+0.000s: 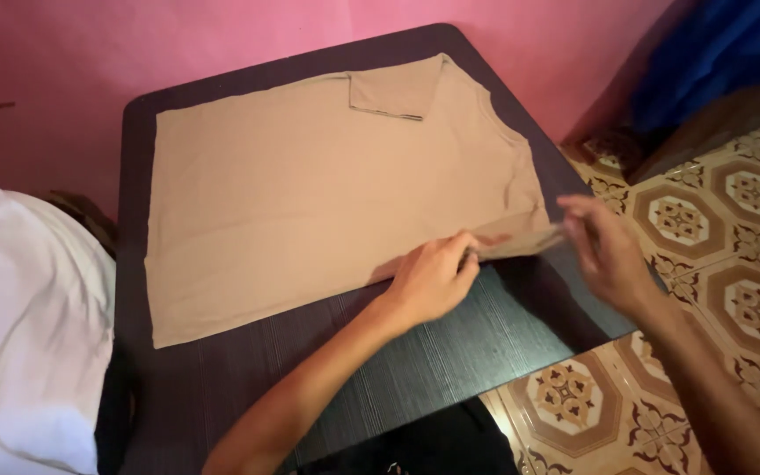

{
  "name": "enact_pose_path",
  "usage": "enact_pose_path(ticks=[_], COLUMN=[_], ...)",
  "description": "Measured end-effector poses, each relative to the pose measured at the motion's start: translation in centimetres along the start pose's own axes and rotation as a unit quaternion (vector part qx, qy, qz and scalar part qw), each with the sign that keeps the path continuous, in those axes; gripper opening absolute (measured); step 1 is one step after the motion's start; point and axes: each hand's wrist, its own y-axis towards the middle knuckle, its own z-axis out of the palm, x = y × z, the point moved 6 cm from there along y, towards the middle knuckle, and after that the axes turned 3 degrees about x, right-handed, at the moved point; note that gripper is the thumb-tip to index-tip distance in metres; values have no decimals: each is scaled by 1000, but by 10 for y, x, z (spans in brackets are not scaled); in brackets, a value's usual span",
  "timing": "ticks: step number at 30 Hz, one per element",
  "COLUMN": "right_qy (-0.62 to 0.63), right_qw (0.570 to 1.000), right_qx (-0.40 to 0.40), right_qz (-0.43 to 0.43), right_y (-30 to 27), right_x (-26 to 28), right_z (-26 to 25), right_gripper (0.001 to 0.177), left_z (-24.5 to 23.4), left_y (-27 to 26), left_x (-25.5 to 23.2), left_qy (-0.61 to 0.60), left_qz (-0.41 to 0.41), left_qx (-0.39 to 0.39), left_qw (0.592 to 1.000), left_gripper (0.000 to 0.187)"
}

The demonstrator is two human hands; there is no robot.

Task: Folding a tan-colored t-shirt on a dark wooden table.

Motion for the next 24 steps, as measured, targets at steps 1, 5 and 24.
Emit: enact_pose_path(ticks=[1, 5, 24], right_qy=[1, -21, -163], right_qw=[1000, 995, 982], right_qx=[2, -73, 66], right_qz=[0, -66, 64], right_y=[11, 63, 141], right_x=[-3, 6, -96], right_z=[5, 15, 113], right_gripper=[29, 32, 41], left_z=[1, -12, -8], left_y=[5, 24, 21], left_x=[6, 37, 109], left_qy=[0, -127, 79], left_qz=[-2, -43, -108], left_qx=[-1, -101, 3], left_qw=[1000, 986, 991], left_gripper=[23, 19, 33])
